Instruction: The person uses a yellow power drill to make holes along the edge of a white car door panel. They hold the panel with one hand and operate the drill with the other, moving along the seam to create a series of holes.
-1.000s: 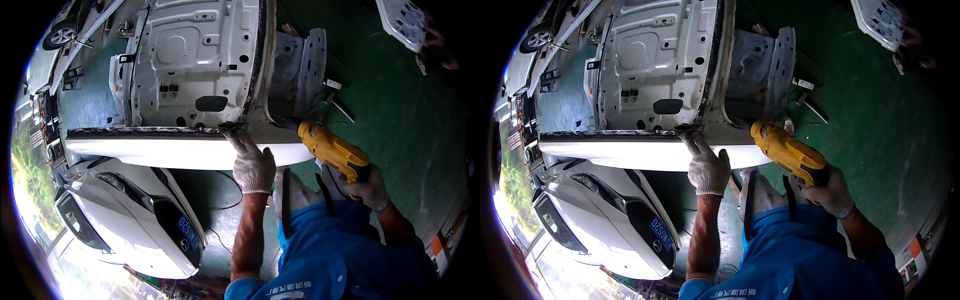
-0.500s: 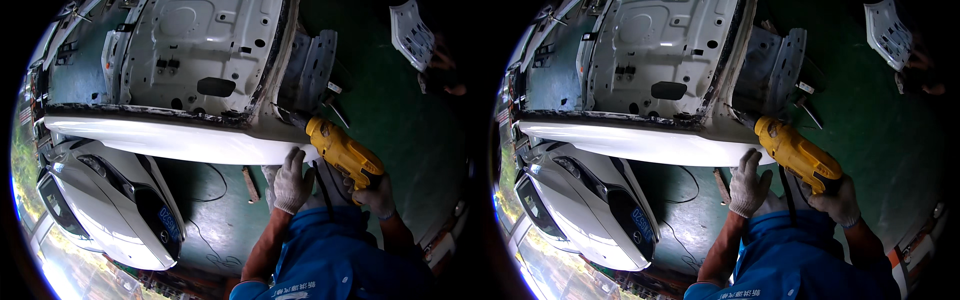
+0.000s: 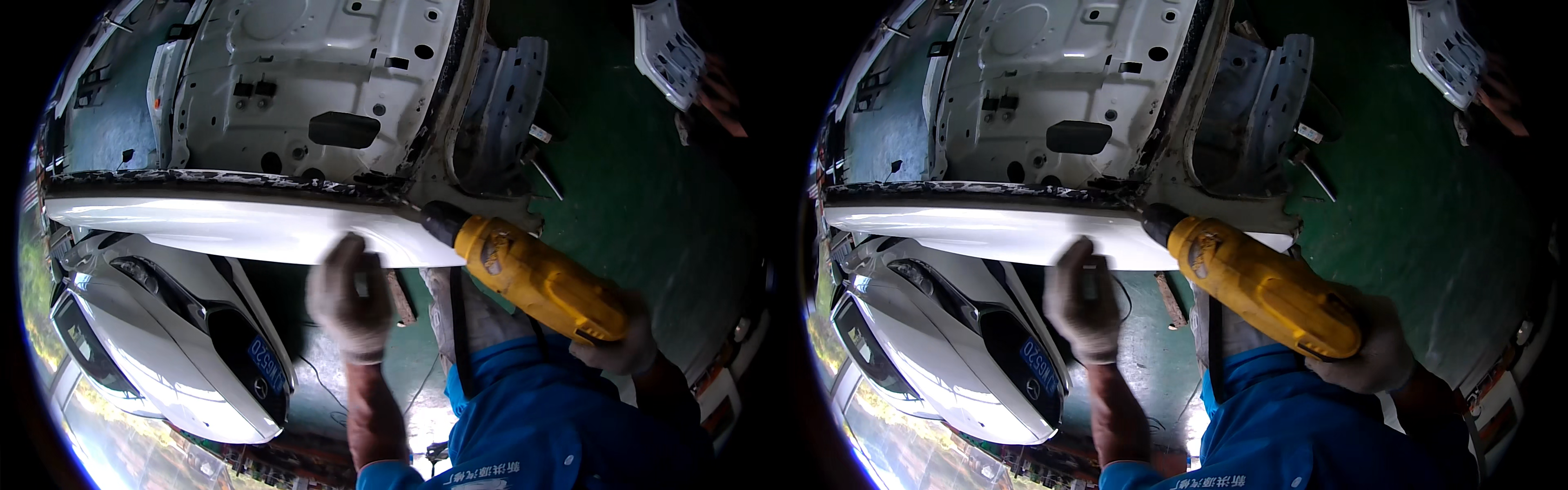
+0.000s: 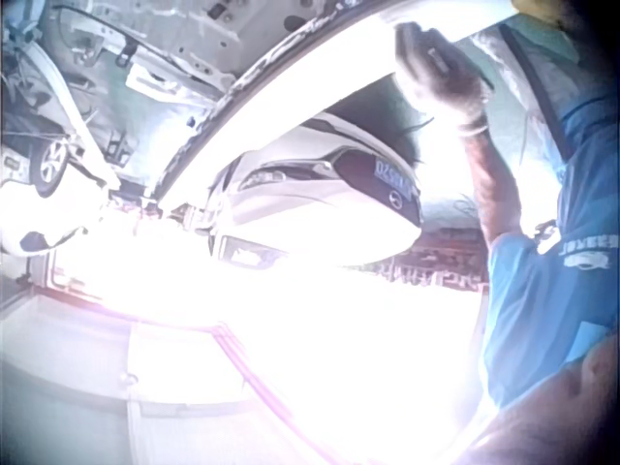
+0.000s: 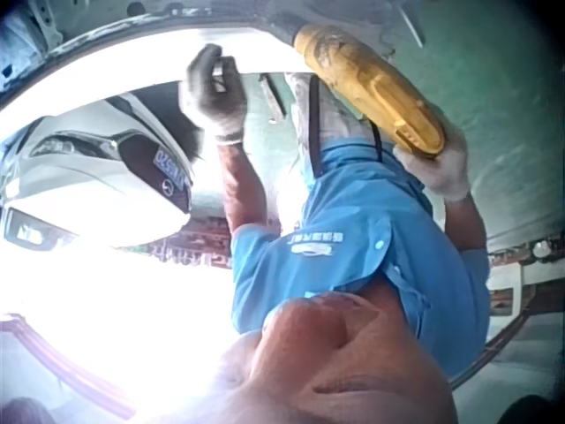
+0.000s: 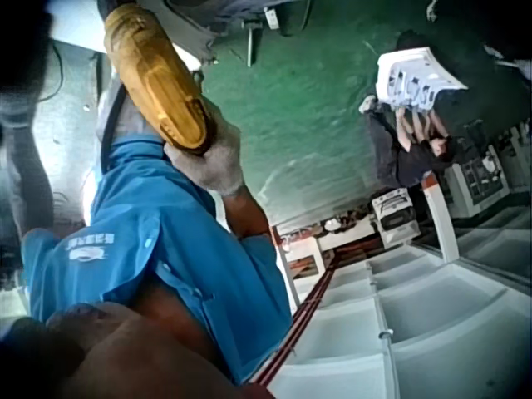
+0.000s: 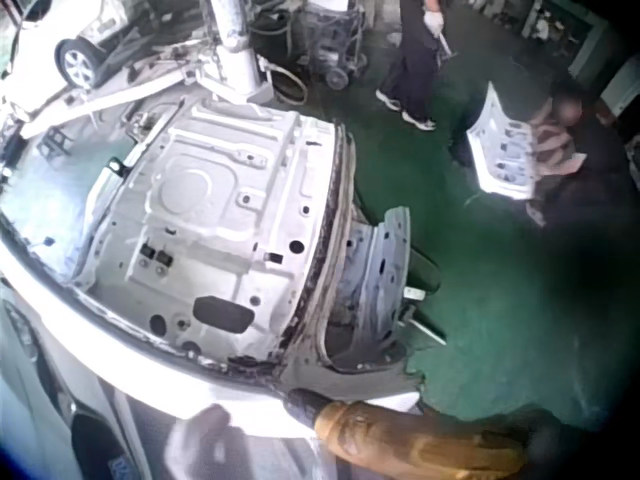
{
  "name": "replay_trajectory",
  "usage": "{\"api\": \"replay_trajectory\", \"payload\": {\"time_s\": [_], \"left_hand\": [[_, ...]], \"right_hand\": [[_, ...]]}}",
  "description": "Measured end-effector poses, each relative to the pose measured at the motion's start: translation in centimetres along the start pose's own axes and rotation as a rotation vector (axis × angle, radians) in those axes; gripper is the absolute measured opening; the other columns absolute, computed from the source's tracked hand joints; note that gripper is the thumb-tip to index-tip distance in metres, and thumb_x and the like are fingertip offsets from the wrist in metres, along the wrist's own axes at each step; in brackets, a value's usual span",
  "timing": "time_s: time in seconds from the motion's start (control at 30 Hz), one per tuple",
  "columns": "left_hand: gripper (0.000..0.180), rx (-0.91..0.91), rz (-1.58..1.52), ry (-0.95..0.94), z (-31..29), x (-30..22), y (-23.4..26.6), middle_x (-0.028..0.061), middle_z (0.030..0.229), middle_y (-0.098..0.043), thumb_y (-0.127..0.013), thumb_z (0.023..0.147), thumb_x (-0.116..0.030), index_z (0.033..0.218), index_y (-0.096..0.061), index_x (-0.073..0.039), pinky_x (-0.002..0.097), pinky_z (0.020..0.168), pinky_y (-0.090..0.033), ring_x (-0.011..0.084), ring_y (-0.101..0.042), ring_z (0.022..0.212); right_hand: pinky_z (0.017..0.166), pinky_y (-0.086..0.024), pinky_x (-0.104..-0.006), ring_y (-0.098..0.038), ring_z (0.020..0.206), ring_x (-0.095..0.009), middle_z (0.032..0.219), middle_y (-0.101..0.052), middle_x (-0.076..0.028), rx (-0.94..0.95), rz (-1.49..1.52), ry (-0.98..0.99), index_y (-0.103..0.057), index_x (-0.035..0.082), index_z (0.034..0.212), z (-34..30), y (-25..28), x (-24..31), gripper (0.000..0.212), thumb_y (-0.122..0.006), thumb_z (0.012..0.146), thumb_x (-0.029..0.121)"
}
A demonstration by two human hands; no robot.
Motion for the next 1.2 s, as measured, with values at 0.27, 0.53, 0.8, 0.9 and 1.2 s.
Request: {"api": "replay_trajectory", "payload": {"time_s": [0.27,0.53,0.8,0.9,1.2], "left_hand": [[0.024,-0.184,0.642,-0.498,12.8,-2.3,9.3,0.0045,0.128,-0.073,-0.074,0.099,-0.023,0.121,-0.077,-0.017,0.0367,0.096,-0.061,0.0219,-0.07,0.12],[0.011,0.094,0.795,-0.638,18.0,-0.9,6.1,0.0054,0.106,-0.075,-0.07,0.096,-0.023,0.101,-0.076,-0.014,0.0433,0.102,-0.051,0.0247,-0.071,0.105],[0.01,0.355,0.937,-0.598,18.6,2.3,3.8,0.0028,0.078,-0.067,-0.07,0.098,-0.026,0.092,-0.072,-0.019,0.0437,0.085,-0.055,0.0252,-0.07,0.077],[0.009,0.397,0.933,-0.577,18.7,3.1,3.7,0.002,0.071,-0.065,-0.071,0.098,-0.026,0.092,-0.072,-0.021,0.0442,0.081,-0.056,0.0246,-0.069,0.071],[0.018,0.53,0.879,-0.744,17.3,1.5,2.6,0.0024,0.067,-0.067,-0.076,0.095,-0.03,0.082,-0.073,-0.019,0.0416,0.074,-0.059,0.0228,-0.071,0.065]], "right_hand": [[0.075,-0.064,-0.0364,-0.076,0.086,-0.021,0.097,-0.07,-0.012,-0.013,0.025,0.003,-0.057,-0.005,0.129,1.4,-2.1,1.0,0.059,-0.08,0.078,0.012],[0.086,-0.066,-0.0415,-0.079,0.1,-0.03,0.108,-0.077,-0.023,-0.041,-0.048,-0.086,-0.055,-0.009,0.135,0.9,-2.3,2.4,0.063,-0.081,0.083,0.015],[0.086,-0.067,-0.0421,-0.08,0.099,-0.03,0.108,-0.077,-0.022,0.003,-0.087,-0.146,-0.056,-0.008,0.136,1.2,-2.6,2.8,0.062,-0.08,0.084,0.016],[0.084,-0.067,-0.0418,-0.08,0.098,-0.03,0.107,-0.077,-0.021,0.017,-0.057,-0.118,-0.057,-0.007,0.134,1.6,-2.7,3.3,0.06,-0.081,0.084,0.018],[0.083,-0.067,-0.0412,-0.08,0.096,-0.03,0.103,-0.077,-0.02,0.089,-0.189,-0.194,-0.059,-0.004,0.132,2.4,-2.5,5.3,0.058,-0.082,0.085,0.022]]}}
Point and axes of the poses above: each hand's wrist, its own z-axis towards the middle knuckle, its own y-axis out of the back of the hand, x = y × z, the point moved 9 cm from there along z, towards the middle knuckle
